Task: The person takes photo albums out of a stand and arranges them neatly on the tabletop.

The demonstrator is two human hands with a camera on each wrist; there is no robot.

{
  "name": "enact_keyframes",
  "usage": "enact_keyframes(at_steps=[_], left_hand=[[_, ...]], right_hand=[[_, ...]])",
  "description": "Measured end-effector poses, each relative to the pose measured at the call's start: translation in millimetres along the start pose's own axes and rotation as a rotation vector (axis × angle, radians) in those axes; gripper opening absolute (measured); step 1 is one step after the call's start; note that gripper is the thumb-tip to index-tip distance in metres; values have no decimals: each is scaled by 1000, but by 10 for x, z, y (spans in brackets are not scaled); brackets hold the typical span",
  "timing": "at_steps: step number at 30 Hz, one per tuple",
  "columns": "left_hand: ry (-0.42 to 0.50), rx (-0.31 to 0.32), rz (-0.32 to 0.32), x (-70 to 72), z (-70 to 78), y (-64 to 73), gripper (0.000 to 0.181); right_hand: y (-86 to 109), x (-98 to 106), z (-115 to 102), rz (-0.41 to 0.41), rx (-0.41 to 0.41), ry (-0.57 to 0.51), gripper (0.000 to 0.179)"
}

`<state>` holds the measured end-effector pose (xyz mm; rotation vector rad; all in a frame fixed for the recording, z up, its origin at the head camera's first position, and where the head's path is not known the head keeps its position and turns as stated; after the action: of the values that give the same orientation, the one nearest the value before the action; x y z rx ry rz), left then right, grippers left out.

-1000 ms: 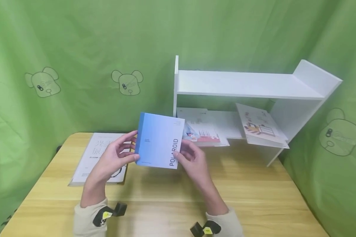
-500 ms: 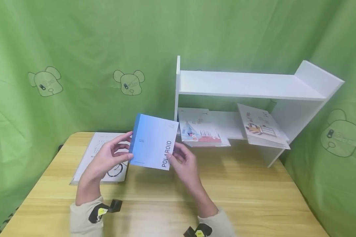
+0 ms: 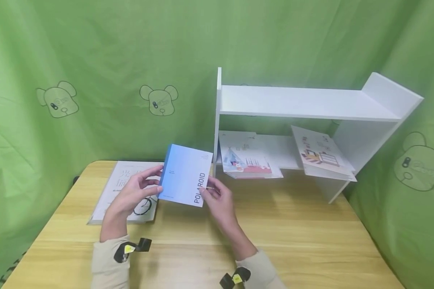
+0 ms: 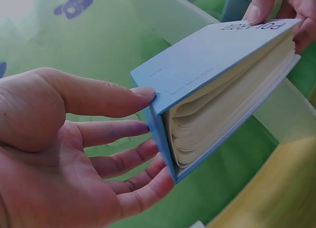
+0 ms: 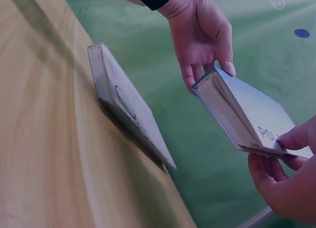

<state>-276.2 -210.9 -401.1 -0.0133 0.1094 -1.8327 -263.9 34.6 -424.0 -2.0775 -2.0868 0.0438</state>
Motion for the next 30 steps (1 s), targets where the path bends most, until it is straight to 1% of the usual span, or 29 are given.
enact_keyframes(at_steps=[7,14,17,21,24,28,30], left_hand=[[42,48,31,45,-209,-92,70],[123,87,52,59,-403,-162,67],[143,115,57,58,-478,-194,66],[130,169,87,66,-563,-224,65],[99,196,110,56,-614,-237,62],[71,201,121,24,-694,-251,60],[72,206,129,15,-745,-254,59]], right_hand=[[-75,-67,174,-14,-58,-28,48],[-132,-119,390,-6,-180,-126,49],[-142,-119,464,6,-209,-126,50],[-150,-126,539,7,-235,-115,51],[-165,-148,592,-1,-248,-141,53],[-184,-183,656,-4,-253,-178,55],[-193,-199,692,3,-257,-182,55]])
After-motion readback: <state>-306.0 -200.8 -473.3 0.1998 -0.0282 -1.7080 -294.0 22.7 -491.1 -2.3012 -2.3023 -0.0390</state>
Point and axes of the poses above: each hand's wrist, its own y-axis away from the middle knuckle, its own x-axis out of the back of the hand, z = x × y, the point moved 6 cm from there along -y, towards the middle knuckle, and after that the axes turned 10 degrees about y, right-handed, at the moved point
